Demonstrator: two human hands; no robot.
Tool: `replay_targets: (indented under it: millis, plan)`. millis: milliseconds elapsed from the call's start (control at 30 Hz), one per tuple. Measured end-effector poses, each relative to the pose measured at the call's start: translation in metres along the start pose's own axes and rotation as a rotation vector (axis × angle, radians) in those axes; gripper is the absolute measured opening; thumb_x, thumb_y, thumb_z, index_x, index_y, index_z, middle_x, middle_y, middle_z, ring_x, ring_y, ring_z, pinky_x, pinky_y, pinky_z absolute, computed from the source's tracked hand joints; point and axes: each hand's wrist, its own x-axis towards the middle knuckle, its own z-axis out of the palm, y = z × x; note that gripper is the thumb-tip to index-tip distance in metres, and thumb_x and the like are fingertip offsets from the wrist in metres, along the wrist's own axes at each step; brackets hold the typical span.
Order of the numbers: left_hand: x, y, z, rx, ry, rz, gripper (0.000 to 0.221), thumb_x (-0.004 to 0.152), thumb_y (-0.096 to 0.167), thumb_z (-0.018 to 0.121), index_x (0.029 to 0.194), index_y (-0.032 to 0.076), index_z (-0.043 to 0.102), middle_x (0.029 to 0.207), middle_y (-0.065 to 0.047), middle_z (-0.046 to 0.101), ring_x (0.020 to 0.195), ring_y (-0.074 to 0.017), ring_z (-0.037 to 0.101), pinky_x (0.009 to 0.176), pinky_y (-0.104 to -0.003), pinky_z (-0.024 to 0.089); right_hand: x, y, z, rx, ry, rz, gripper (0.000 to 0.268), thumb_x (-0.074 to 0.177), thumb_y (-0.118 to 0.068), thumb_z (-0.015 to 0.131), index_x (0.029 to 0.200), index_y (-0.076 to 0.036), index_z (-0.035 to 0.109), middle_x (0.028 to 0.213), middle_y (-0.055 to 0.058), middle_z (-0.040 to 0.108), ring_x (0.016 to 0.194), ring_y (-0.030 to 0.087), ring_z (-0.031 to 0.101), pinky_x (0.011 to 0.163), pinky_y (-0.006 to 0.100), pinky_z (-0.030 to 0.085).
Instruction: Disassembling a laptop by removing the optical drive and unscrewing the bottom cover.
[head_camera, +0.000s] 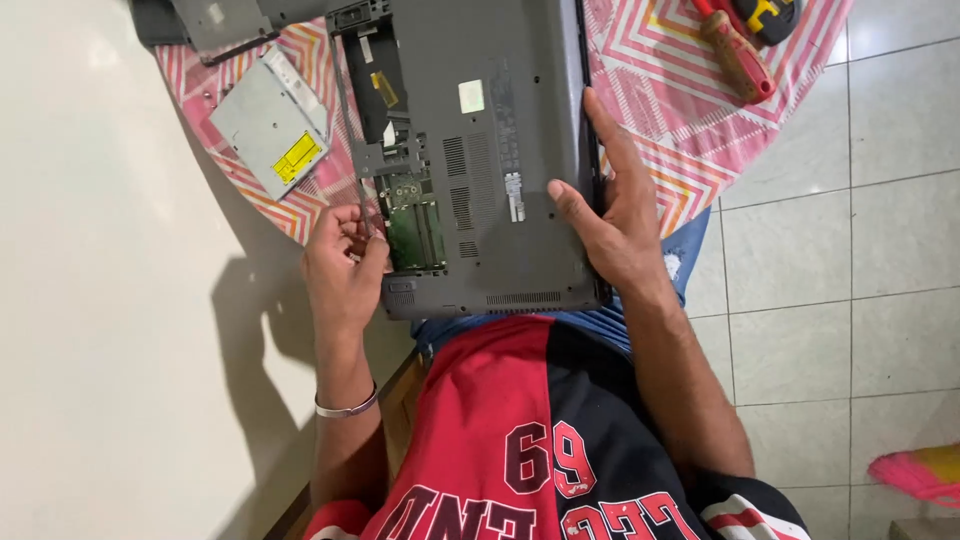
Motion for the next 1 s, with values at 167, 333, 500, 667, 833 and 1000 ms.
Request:
replay_targets:
  millis: [167,333,500,667,833,1000]
  plan:
    - [0.010,0.000,-0.003,-0.171,-0.068,-0.115,0.029,0.087,0.003,0.062,0.116,0.002,0.059,0.093,-0.009,0.069,0.083,-0.0168,0.066,0.073,-0.030,0.058,0.010,-0.004,0.003,-0.094,-0.011,0.044,0.069,0.106,-0.034,0.064,0.160,-0.005,0.033,0.167,0.017,0.036,0.160,0.032,0.031,0.131,0.045,0.031]
    - [0.016,0.007,-0.015,-0.248,-0.160,-0.145,0.033,0.085,0.001,0.065,0.117,0.001,0.057,0.103,-0.011,0.064,0.083,-0.0186,0.067,0.058,-0.033,0.071,0.017,-0.006,0.004,-0.165,-0.029,0.083,0.066,0.108,-0.034,0.064,0.162,-0.010,0.033,0.169,0.015,0.035,0.161,0.031,0.030,0.130,0.049,0.034]
    - [0.018,-0.006,-0.011,-0.413,-0.140,-0.155,0.030,0.084,-0.002,0.066,0.113,-0.004,0.058,0.091,-0.015,0.061,0.064,-0.0172,0.064,0.052,-0.031,0.064,0.021,-0.004,0.003,-0.116,-0.050,0.097,0.064,0.107,-0.019,0.063,0.163,-0.013,0.032,0.160,0.019,0.039,0.146,0.040,0.045,0.112,0.054,0.047]
    - [0.021,-0.013,-0.005,-0.431,-0.085,-0.096,0.027,0.085,-0.001,0.068,0.110,-0.009,0.062,0.094,-0.025,0.068,0.064,-0.0265,0.072,0.050,-0.035,0.063,0.023,-0.005,0.001,-0.051,-0.050,0.077,0.068,0.105,0.000,0.065,0.164,-0.009,0.032,0.148,0.025,0.046,0.129,0.047,0.058,0.096,0.052,0.059]
    - [0.032,-0.016,-0.008,-0.289,-0.074,-0.073,0.018,0.087,-0.005,0.074,0.105,-0.007,0.068,0.082,-0.019,0.071,0.060,-0.0199,0.070,0.053,-0.031,0.060,0.026,-0.002,0.002,-0.067,-0.053,0.059,0.069,0.104,-0.002,0.067,0.164,-0.010,0.033,0.147,0.025,0.046,0.129,0.048,0.059,0.095,0.053,0.059]
    - [0.036,-0.008,-0.014,-0.258,-0.104,-0.093,0.020,0.087,-0.005,0.075,0.105,-0.008,0.067,0.080,-0.020,0.072,0.061,-0.0204,0.071,0.055,-0.032,0.060,0.027,-0.012,0.003,-0.097,-0.058,0.054,0.067,0.106,-0.002,0.066,0.164,-0.009,0.032,0.142,0.027,0.047,0.129,0.051,0.057,0.093,0.056,0.059]
